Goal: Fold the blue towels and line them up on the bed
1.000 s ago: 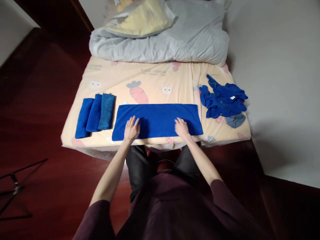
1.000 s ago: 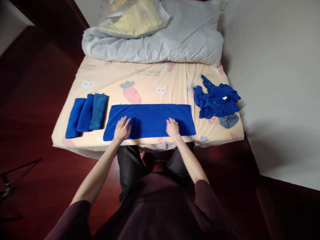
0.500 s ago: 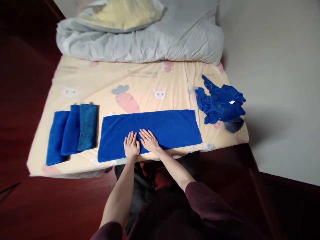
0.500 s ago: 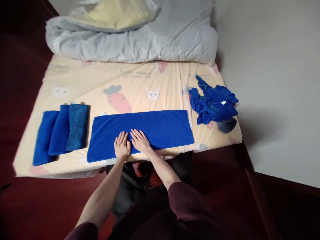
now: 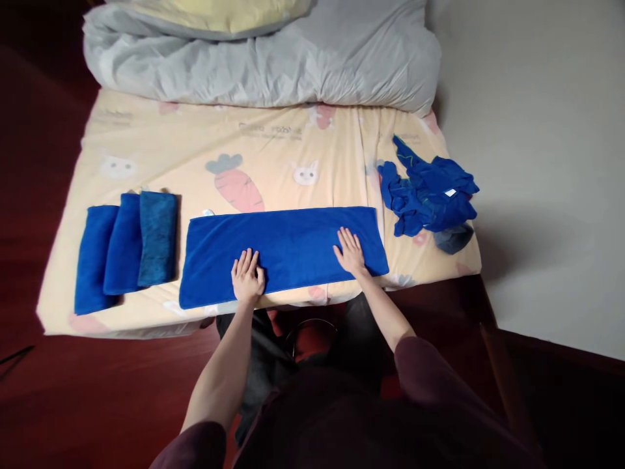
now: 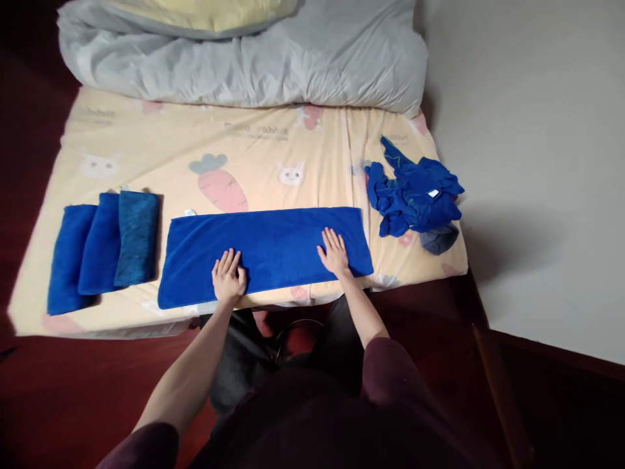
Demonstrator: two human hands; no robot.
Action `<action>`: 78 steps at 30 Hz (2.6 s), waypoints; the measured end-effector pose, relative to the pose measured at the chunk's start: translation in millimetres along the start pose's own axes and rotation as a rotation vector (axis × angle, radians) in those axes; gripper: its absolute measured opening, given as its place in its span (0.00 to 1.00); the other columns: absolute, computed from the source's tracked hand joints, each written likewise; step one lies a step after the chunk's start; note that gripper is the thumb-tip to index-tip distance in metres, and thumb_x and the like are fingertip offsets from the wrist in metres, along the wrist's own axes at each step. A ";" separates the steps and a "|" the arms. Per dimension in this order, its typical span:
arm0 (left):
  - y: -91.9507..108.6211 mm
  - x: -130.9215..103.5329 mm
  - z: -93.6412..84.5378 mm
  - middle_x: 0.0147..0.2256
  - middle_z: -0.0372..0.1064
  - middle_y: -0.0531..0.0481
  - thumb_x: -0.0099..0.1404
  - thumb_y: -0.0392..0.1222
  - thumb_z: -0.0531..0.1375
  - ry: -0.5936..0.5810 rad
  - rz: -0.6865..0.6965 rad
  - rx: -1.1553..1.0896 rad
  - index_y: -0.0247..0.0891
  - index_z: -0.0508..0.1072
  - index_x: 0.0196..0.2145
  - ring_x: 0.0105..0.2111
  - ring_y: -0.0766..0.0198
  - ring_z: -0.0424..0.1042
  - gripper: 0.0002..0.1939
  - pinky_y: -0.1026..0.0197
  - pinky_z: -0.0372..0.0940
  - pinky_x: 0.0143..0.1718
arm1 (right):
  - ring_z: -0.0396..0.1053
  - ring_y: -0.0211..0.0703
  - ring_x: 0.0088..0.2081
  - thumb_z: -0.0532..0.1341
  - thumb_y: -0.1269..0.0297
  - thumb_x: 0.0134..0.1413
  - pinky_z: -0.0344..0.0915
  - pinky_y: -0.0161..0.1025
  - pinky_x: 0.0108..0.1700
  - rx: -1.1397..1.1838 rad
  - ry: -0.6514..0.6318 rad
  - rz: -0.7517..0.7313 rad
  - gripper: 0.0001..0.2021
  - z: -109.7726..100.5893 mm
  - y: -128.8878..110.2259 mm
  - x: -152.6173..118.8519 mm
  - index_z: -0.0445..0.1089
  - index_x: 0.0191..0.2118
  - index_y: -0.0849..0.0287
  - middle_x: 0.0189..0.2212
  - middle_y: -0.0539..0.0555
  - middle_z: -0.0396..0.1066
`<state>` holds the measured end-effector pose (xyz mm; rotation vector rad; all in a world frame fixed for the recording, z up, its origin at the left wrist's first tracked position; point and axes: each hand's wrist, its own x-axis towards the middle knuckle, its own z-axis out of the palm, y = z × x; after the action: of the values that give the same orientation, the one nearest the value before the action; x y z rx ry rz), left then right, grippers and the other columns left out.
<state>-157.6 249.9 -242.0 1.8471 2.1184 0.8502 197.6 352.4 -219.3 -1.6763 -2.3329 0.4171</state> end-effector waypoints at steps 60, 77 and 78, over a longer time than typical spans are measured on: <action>40.6 93.1 26.5 0.75 0.38 0.49 0.76 0.55 0.47 -0.345 0.272 0.185 0.46 0.56 0.73 0.75 0.47 0.29 0.32 0.33 0.27 0.73 | 0.52 0.55 0.73 0.51 0.65 0.60 0.47 0.61 0.72 -0.119 0.263 0.070 0.33 -4.8 79.3 -6.2 0.57 0.71 0.66 0.70 0.64 0.57; -93.8 136.2 -54.7 0.75 0.36 0.38 0.75 0.56 0.46 -0.122 -0.185 0.283 0.29 0.52 0.73 0.75 0.47 0.33 0.37 0.39 0.33 0.74 | 0.52 0.55 0.73 0.51 0.65 0.61 0.46 0.61 0.73 -0.110 0.240 0.092 0.33 -4.9 79.5 -5.6 0.57 0.71 0.66 0.71 0.63 0.57; -87.0 128.8 -53.8 0.75 0.36 0.37 0.75 0.55 0.46 -0.131 -0.172 0.282 0.27 0.52 0.73 0.75 0.47 0.33 0.37 0.39 0.32 0.74 | 0.52 0.55 0.73 0.51 0.65 0.61 0.46 0.61 0.73 -0.110 0.237 0.095 0.33 -5.3 79.2 -5.7 0.57 0.72 0.66 0.71 0.63 0.56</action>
<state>-283.1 353.4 -217.8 1.7525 2.3680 0.3975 270.9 371.4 -243.3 -1.7837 -2.1460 0.1003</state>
